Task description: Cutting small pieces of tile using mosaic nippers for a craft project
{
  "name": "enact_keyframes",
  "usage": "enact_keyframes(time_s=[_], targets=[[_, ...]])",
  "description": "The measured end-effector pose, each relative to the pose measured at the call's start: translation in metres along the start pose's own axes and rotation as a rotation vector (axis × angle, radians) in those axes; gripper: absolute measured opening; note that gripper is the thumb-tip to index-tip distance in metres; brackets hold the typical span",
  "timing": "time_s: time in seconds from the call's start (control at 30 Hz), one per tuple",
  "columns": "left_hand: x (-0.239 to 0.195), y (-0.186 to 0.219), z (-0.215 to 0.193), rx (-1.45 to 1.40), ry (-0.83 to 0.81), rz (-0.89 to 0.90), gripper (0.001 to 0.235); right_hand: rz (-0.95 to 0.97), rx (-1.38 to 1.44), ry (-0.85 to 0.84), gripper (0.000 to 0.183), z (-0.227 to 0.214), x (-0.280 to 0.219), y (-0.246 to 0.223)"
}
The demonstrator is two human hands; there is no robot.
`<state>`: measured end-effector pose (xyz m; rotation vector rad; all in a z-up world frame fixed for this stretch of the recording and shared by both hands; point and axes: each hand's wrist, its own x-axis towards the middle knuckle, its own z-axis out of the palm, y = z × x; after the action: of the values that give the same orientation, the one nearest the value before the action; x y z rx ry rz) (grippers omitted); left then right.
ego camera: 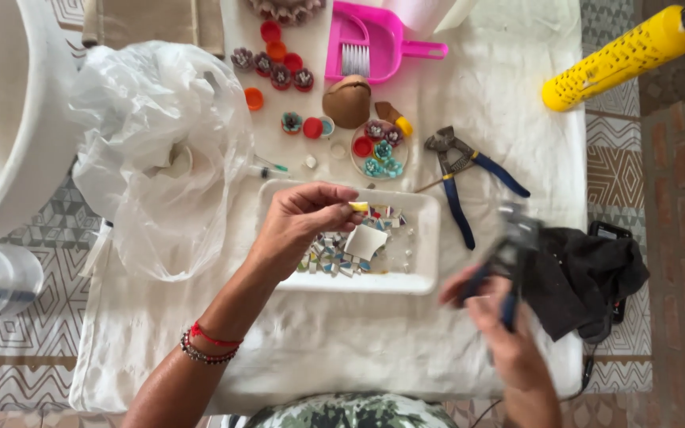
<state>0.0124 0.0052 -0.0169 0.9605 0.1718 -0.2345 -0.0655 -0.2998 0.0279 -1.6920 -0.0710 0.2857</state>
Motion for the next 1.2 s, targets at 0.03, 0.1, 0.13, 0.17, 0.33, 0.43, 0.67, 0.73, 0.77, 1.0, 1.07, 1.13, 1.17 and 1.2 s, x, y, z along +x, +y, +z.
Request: enact_keyframes(time_s=[0.03, 0.1, 0.13, 0.17, 0.33, 0.43, 0.67, 0.73, 0.77, 1.0, 1.07, 1.13, 1.17, 1.2], targets=[[0.0, 0.004, 0.001, 0.004, -0.002, 0.013, 0.016, -0.014, 0.001, -0.004, 0.032, 0.011, 0.008, -0.003], [-0.004, 0.01, 0.002, -0.008, 0.027, 0.001, 0.023, 0.196, 0.471, -0.359, 0.038, 0.033, 0.022, -0.008], [-0.003, 0.014, 0.002, -0.007, 0.027, 0.007, 0.023, 0.192, 0.47, -0.363, 0.038, 0.04, 0.03, -0.008], [-0.004, 0.017, 0.003, -0.005, 0.045, 0.041, 0.02, 0.275, 0.454, -0.441, 0.04, 0.047, 0.038, -0.009], [-0.001, 0.01, -0.005, -0.113, 0.087, 0.125, 0.017, 0.331, 0.287, -0.537, 0.042, 0.071, 0.061, -0.011], [0.003, 0.0, -0.01, -0.181, 0.12, 0.064, 0.019, 0.382, 0.267, -0.511, 0.045, 0.072, 0.065, -0.005], [0.005, -0.001, -0.01, -0.23, 0.108, -0.022, 0.015, 0.427, 0.322, -0.654, 0.049, 0.062, 0.07, 0.0], [0.009, 0.0, -0.009, -0.229, 0.124, -0.025, 0.016, 0.416, 0.357, -0.681, 0.049, 0.06, 0.073, 0.002], [0.007, 0.0, -0.008, -0.199, 0.124, 0.013, 0.013, 0.407, 0.326, -0.68, 0.047, 0.06, 0.073, 0.003], [0.004, 0.0, -0.006, -0.086, 0.157, 0.299, 0.013, 0.458, 0.373, -0.738, 0.049, 0.068, 0.075, -0.009], [0.0, 0.007, 0.001, -0.067, 0.119, 0.305, 0.01, 0.458, 0.383, -0.739, 0.049, 0.068, 0.074, -0.006], [-0.003, 0.014, 0.006, -0.043, 0.088, 0.324, 0.009, 0.449, 0.392, -0.752, 0.05, 0.068, 0.076, -0.003], [-0.004, 0.016, 0.008, 0.038, 0.077, 0.347, 0.011, 0.453, 0.374, -0.743, 0.05, 0.067, 0.075, -0.002], [-0.005, 0.019, 0.011, 0.119, 0.067, 0.37, 0.012, 0.456, 0.356, -0.734, 0.05, 0.066, 0.074, -0.001]])
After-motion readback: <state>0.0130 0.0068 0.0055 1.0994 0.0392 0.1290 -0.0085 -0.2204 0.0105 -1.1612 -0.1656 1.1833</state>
